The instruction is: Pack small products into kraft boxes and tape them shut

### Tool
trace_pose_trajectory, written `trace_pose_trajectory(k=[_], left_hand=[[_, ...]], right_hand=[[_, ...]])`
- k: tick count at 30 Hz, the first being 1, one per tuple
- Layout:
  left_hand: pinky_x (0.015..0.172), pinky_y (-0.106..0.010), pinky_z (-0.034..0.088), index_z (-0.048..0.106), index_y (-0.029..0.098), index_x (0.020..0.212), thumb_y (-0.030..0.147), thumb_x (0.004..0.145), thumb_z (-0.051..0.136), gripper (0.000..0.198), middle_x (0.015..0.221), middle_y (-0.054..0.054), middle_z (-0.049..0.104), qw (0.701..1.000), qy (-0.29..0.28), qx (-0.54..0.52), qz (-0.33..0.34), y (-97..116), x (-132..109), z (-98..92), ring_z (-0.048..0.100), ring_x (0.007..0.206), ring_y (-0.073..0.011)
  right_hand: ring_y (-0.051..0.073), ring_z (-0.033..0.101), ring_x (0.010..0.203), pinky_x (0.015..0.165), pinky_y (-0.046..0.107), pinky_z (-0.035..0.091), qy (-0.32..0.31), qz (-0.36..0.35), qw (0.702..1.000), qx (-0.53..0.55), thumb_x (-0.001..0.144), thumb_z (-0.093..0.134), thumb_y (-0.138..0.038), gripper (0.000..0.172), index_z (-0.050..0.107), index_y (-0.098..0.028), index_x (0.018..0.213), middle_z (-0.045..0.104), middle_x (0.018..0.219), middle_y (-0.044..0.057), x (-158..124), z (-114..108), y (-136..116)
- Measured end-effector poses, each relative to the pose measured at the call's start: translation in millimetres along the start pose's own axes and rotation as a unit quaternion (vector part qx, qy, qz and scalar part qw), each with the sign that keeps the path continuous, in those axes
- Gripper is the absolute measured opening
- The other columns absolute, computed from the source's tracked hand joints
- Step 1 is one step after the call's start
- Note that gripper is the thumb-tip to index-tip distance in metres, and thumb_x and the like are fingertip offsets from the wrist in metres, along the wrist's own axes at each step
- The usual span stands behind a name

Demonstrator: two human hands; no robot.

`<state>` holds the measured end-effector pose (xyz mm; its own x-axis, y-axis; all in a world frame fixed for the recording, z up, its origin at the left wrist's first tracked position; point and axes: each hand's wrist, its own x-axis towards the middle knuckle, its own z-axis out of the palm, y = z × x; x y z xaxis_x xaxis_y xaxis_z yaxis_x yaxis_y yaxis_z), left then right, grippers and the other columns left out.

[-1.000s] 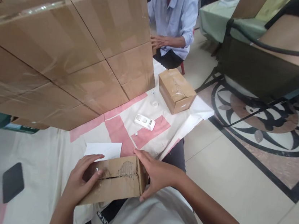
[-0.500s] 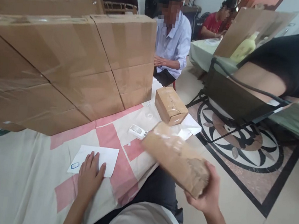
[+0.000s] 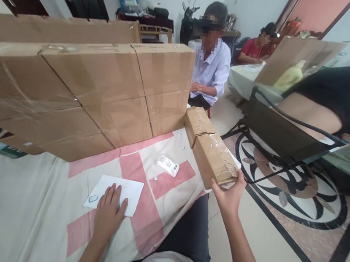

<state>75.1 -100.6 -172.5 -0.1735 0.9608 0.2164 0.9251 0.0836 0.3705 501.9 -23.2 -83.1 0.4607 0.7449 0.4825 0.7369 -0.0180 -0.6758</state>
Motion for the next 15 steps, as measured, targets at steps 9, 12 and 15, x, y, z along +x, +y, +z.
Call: trace_pose_trajectory(k=[9, 12, 15], left_hand=[[0.119, -0.054, 0.031, 0.047, 0.017, 0.148, 0.042, 0.097, 0.041, 0.056, 0.158, -0.013, 0.043, 1.000, 0.003, 0.003, -0.009, -1.6, 0.7, 2.7, 0.035, 0.148, -0.0312], [0.119, -0.055, 0.031, 0.048, 0.019, 0.147, 0.042, 0.096, 0.043, 0.056, 0.158, -0.012, 0.043, 1.000, 0.001, -0.004, -0.015, -3.7, 0.3, 4.3, 0.035, 0.148, -0.0318], [0.120, -0.055, 0.031, 0.049, 0.020, 0.148, 0.043, 0.095, 0.045, 0.058, 0.158, -0.011, 0.043, 1.000, -0.002, -0.007, -0.013, -7.6, 0.3, 8.0, 0.034, 0.149, -0.0318]], right_hand=[[0.043, 0.035, 0.132, 0.104, 0.058, 0.038, -0.054, 0.026, 0.998, -0.024, 0.069, 0.071, -0.065, 0.116, 0.016, -0.008, 0.153, 0.030, 0.139, 0.027, 51.8, 88.1, -28.1], [0.043, 0.037, 0.131, 0.099, 0.054, 0.043, -0.077, 0.032, 0.996, -0.025, 0.069, 0.069, -0.065, 0.115, 0.014, -0.008, 0.154, 0.031, 0.140, 0.028, 76.3, 113.3, -31.0], [0.043, 0.038, 0.132, 0.098, 0.054, 0.043, -0.092, 0.026, 0.995, -0.028, 0.069, 0.068, -0.066, 0.114, 0.017, -0.009, 0.153, 0.033, 0.141, 0.028, 105.6, 136.7, -33.6]])
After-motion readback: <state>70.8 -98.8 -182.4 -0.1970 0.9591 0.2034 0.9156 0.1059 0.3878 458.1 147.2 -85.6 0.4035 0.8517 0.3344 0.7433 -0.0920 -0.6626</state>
